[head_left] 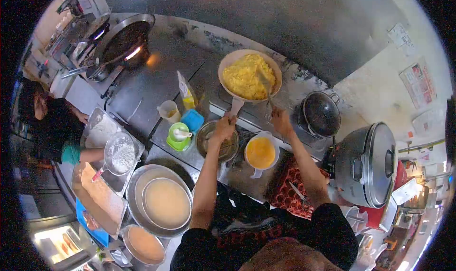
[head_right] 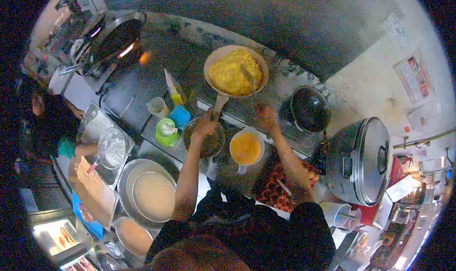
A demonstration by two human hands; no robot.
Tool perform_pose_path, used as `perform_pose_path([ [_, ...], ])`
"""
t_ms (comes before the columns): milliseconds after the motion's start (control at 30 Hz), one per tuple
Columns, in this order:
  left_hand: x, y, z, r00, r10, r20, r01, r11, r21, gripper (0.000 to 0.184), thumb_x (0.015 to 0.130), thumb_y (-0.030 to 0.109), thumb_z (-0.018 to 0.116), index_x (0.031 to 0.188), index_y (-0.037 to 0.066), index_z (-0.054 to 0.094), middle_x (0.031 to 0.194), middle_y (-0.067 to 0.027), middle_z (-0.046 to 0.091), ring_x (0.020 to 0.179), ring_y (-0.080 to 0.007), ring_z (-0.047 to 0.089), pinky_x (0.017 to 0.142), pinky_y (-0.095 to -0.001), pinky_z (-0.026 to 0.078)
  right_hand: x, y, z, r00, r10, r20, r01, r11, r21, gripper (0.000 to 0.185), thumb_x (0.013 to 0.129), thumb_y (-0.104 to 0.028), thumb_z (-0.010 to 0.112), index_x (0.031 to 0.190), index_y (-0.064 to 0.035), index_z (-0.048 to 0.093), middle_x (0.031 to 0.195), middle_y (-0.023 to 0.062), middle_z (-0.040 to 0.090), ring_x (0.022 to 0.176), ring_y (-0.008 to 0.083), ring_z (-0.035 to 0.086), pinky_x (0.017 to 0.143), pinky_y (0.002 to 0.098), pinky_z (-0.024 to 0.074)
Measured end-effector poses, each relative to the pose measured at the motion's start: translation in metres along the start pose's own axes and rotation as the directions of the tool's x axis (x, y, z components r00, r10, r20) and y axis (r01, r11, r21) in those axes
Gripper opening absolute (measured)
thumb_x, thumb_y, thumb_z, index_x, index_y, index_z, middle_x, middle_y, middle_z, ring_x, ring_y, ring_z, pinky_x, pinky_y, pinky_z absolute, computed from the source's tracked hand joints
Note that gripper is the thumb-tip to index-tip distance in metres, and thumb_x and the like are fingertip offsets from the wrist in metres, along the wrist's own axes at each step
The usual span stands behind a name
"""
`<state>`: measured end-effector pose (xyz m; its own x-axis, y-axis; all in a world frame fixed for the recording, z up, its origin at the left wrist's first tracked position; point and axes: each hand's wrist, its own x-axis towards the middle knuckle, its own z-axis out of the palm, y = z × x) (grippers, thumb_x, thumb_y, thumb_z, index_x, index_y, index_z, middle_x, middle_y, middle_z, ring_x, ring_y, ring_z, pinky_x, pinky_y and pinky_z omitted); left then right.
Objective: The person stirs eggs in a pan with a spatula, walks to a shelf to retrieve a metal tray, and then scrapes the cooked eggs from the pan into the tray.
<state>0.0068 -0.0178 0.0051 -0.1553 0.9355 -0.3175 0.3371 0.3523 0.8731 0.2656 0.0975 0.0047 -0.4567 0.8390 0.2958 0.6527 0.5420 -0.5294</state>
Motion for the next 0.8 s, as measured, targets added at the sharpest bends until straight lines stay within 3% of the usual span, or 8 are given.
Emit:
perform_pose_path([
  [200,0.01,-0.01,0.01,0.984,0.074,-0.16,-0.055,0.991,0.119,0.049,0.091,0.033,0.046,0.124,-0.002,0.043,0.08,-0.0239,0.063,0.069,-0.0355,0.064,0.061,-0.0464,0.049,-0.011,0.019,0.01,0.998,0.027,-0.063,-0.026,1.0,0.015,0.039,0.097,-0.029,0.038,0.075,-0.0009,0.054,0.058,0.0155,0.054,0.053,0.0298,0.055,0.05,0.0404,0.0401],
  [300,-0.018,0.027,-0.009,0.997,-0.078,0.008,0.078,0.992,-0.094,0.05,0.091,0.033,0.045,0.126,-0.003,0.042,0.085,-0.0271,0.062,0.077,-0.0417,0.062,0.068,-0.049,0.048,-0.015,0.02,0.011,0.994,0.082,-0.066,-0.078,0.995,0.07,0.039,0.098,-0.027,0.037,0.072,-0.0024,0.053,0.057,0.0122,0.054,0.051,0.0279,0.054,0.049,0.0395,0.0386],
  [400,0.022,-0.043,0.016,0.951,0.296,-0.093,-0.265,0.93,0.256,0.049,0.091,0.035,0.043,0.122,-0.003,0.044,0.089,-0.0286,0.061,0.08,-0.0447,0.06,0.072,-0.0509,0.047,-0.005,-0.002,0.008,0.97,0.237,0.057,-0.243,0.944,0.225,0.035,0.096,-0.025,0.04,0.073,-0.0029,0.054,0.058,0.0121,0.054,0.053,0.0282,0.053,0.05,0.04,0.0393],
  [467,0.022,-0.068,0.031,0.88,0.453,-0.144,-0.385,0.857,0.342,0.047,0.091,0.036,0.042,0.117,-0.004,0.046,0.092,-0.0294,0.06,0.081,-0.0462,0.059,0.073,-0.0518,0.046,-0.028,0.083,0.05,0.972,0.219,0.084,-0.223,0.974,0.044,0.029,0.093,-0.023,0.044,0.075,-0.0032,0.056,0.061,0.014,0.055,0.056,0.0287,0.054,0.054,0.041,0.041],
  [500,0.022,-0.067,0.031,0.879,0.46,-0.126,-0.392,0.846,0.361,0.046,0.091,0.036,0.042,0.115,-0.004,0.047,0.094,-0.0297,0.06,0.081,-0.0467,0.058,0.073,-0.0522,0.046,-0.03,0.116,0.042,0.998,-0.038,0.053,0.043,0.995,-0.087,0.025,0.091,-0.021,0.046,0.077,-0.0035,0.058,0.063,0.0147,0.055,0.058,0.0293,0.054,0.057,0.0417,0.0418],
  [600,0.011,-0.024,0.013,0.988,0.112,-0.107,-0.101,0.99,0.097,0.043,0.091,0.035,0.043,0.112,-0.001,0.047,0.096,-0.0306,0.059,0.082,-0.0484,0.057,0.072,-0.0534,0.046,0.037,0.003,-0.063,0.958,0.16,0.24,-0.146,0.986,-0.077,0.018,0.083,-0.015,0.049,0.088,-0.0043,0.062,0.075,0.0167,0.06,0.069,0.0305,0.058,0.066,0.0434,0.0445],
  [700,0.023,-0.021,0.013,0.992,0.104,-0.073,-0.099,0.992,0.079,0.042,0.091,0.035,0.042,0.115,0.0,0.046,0.096,-0.0296,0.059,0.082,-0.0473,0.058,0.071,-0.0537,0.047,0.111,-0.028,-0.129,0.805,0.07,0.589,0.275,0.835,-0.476,0.025,0.078,-0.014,0.051,0.097,-0.0022,0.064,0.088,0.0194,0.064,0.08,0.0326,0.062,0.07,0.0432,0.0477],
  [800,0.002,0.001,0.01,0.986,0.075,-0.149,-0.062,0.994,0.095,0.04,0.092,0.033,0.041,0.117,0.002,0.045,0.092,-0.0275,0.061,0.077,-0.0446,0.061,0.068,-0.0538,0.048,0.154,-0.136,-0.155,0.584,0.377,0.719,0.301,0.722,-0.623,0.026,0.077,-0.017,0.052,0.091,0.001,0.064,0.091,0.0211,0.064,0.083,0.0331,0.063,0.069,0.0423,0.0502],
])
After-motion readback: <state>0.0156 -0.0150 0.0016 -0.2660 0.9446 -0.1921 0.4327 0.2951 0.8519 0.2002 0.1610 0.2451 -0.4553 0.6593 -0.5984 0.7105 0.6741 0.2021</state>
